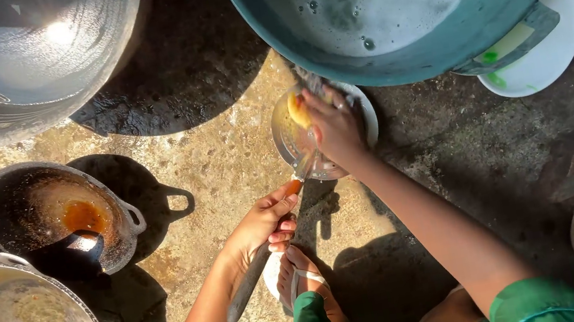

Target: Washing and rinsing kitchen pots and utensils in basins on the ground.

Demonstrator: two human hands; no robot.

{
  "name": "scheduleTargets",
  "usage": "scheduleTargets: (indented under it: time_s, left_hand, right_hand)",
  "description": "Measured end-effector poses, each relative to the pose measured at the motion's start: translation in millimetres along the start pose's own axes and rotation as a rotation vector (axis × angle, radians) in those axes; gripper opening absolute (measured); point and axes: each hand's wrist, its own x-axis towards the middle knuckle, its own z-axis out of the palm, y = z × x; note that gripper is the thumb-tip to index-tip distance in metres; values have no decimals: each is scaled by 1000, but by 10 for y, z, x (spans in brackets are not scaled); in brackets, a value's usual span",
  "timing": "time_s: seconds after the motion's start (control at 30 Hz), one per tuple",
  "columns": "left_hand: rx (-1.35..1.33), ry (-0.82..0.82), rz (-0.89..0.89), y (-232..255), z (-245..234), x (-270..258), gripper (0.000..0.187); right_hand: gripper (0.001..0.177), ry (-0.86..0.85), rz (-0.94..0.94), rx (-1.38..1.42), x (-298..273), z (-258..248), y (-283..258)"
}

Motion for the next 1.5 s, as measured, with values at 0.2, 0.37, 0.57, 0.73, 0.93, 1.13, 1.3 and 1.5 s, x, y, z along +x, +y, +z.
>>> scheduleTargets:
  time_s: [0.2, 0.37, 0.57, 0.73, 0.93, 1.13, 1.3, 1.5]
  left_hand:
    - [-15, 19, 31, -68, 63, 56, 45]
    - [72, 17, 108, -274, 33, 145, 38]
    - [159, 30, 81, -300, 33, 255, 39]
    - [191, 25, 116, -472, 65, 329, 42]
    - [80, 34, 84, -520, 179, 246, 38]
    - [117, 17, 126, -594, 122, 339, 38]
    - [306, 131, 160, -603, 166, 425, 43]
    - [316, 101, 133, -616, 35, 470, 41]
  right_hand:
    - [51, -147, -56, 164, -58, -199, 59]
    - [55, 195, 142, -67, -453, -58, -5]
    - [47, 171, 301, 202, -935, 262, -357]
    - [18, 262, 190, 212, -703, 282, -62]
    - [35, 195, 275, 534, -855, 158, -5]
    - [56, 200, 173, -48, -537, -525, -199]
    - [43, 276, 255, 288, -721, -46, -438]
    - [28, 219, 137, 103, -473, 361, 147]
